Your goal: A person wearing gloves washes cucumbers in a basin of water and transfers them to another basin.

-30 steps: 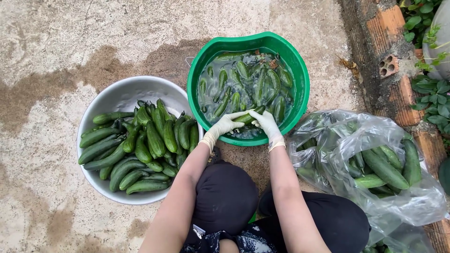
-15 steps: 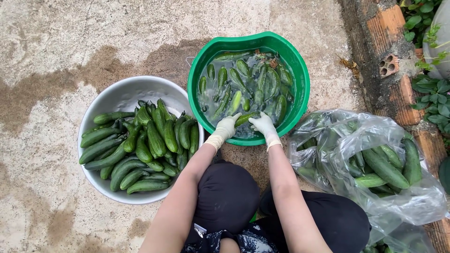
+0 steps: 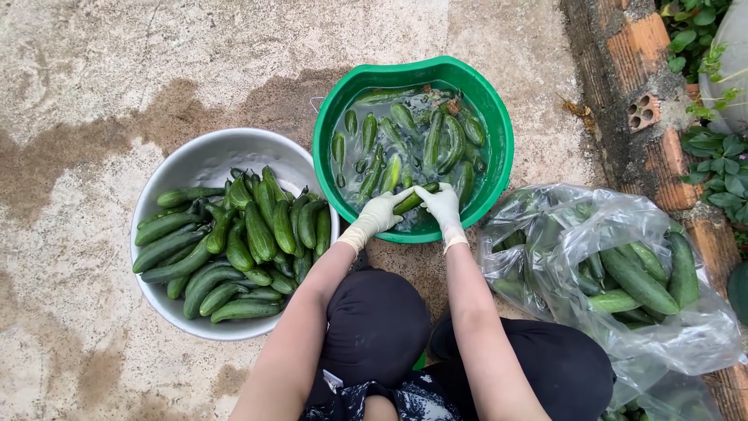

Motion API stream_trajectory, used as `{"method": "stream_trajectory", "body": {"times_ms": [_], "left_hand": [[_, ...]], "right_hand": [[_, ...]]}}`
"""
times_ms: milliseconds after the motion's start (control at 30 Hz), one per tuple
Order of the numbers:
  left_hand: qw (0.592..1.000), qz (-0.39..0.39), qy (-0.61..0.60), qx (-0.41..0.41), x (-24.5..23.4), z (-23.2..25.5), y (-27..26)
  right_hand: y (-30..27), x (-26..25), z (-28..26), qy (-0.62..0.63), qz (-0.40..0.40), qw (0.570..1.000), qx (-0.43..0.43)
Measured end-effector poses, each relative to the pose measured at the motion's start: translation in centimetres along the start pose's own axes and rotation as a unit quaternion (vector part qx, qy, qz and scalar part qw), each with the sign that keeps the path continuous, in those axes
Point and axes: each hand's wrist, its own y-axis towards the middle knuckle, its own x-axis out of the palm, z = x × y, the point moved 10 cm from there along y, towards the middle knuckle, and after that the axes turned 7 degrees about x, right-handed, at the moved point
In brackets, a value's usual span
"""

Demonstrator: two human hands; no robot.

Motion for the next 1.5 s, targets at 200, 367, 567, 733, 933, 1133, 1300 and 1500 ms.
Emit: {"method": "stream_trajectory", "body": {"times_ms": [200,367,567,733,933,1133,1300,1500], "left_hand": [[0.999,0.023,0.031,0.024,-3.1,2.8,-1.3],[0.986,0.076,0.143,0.031,-1.6,0.6,-0.4],[0.974,0.153,0.167,0.007,-7.0,-0.8,-4.5],[0.947,0.311,0.047,-0.071,-15.2,-5.9,-14.2],[0.84,0.413,-0.086,-0.341,-19.0,-19.3,-29.2],[0.799,0.389,-0.091,-0.449,-11.9,-33.2,-34.7],[0.813,0.306,0.012,-0.496,-12.4,-30.2,-32.8],[0.814,0.234,0.082,-0.525,-11.6,-26.7,-30.5]], "right_hand": [[2.5,-0.9,1.3,0.068,0.034,0.997,-0.013],[1.3,-0.7,0.1,0.133,0.013,0.99,-0.045],[4.0,-0.5,2.3,0.107,0.006,0.993,-0.058],[6.4,1.4,4.2,-0.209,-0.01,0.975,-0.08],[-1.5,3.5,0.7,-0.372,-0.118,0.918,-0.072],[0.4,4.4,2.7,-0.541,-0.119,0.83,-0.062],[-0.9,4.8,1.7,-0.565,-0.113,0.814,-0.079],[-0.1,4.4,2.3,-0.432,-0.159,0.885,-0.065]]}}
